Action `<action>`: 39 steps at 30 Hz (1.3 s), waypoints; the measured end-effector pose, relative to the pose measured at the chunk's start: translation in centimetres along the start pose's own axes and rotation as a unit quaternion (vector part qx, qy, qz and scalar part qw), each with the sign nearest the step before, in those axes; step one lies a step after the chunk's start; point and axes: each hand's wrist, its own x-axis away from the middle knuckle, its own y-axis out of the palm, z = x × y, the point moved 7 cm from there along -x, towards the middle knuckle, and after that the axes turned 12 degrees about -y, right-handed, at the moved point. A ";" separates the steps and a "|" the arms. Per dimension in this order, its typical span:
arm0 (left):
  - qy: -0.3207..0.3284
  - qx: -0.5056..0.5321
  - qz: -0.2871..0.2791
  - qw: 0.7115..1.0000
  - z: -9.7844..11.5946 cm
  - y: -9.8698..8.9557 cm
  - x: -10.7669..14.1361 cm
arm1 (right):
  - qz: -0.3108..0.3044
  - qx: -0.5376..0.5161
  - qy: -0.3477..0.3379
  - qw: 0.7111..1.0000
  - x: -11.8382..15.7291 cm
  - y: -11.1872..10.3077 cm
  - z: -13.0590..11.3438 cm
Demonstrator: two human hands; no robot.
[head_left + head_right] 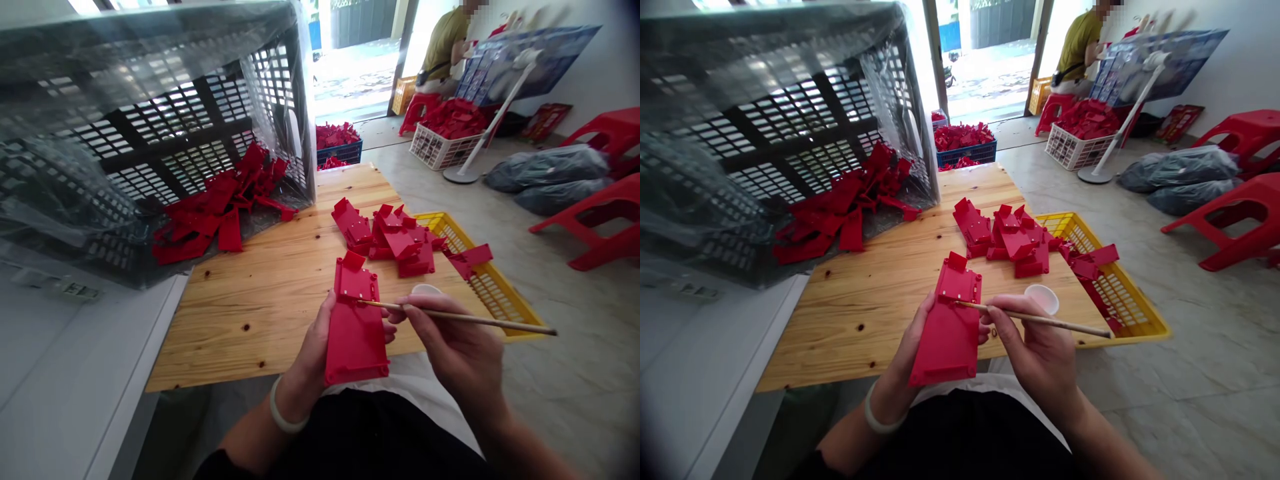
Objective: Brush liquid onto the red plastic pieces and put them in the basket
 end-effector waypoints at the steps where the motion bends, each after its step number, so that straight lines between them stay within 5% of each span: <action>1: -0.007 0.004 0.005 1.000 -0.1 -0.1 0.0 | 0.001 0.008 0.001 1.000 0.1 -0.1 0.2; 11: 0.003 0.017 0.006 1.000 0.0 0.2 0.0 | -0.022 0.012 -0.015 1.000 0.4 0.1 0.3; 19: 0.070 0.040 0.099 0.992 1.5 0.9 1.1 | -0.045 0.019 -0.042 0.998 0.0 0.6 -0.9; 28: 0.018 0.026 0.005 0.999 0.8 0.4 0.0 | -0.020 0.020 -0.035 0.999 0.2 0.0 0.6; 35: 0.068 0.082 0.097 0.990 1.5 0.2 0.8 | -0.045 0.006 -0.033 0.998 0.3 0.6 -0.2; 39: 0.042 0.075 0.072 0.994 0.9 0.0 0.4 | -0.036 0.003 -0.031 0.999 0.4 0.4 0.1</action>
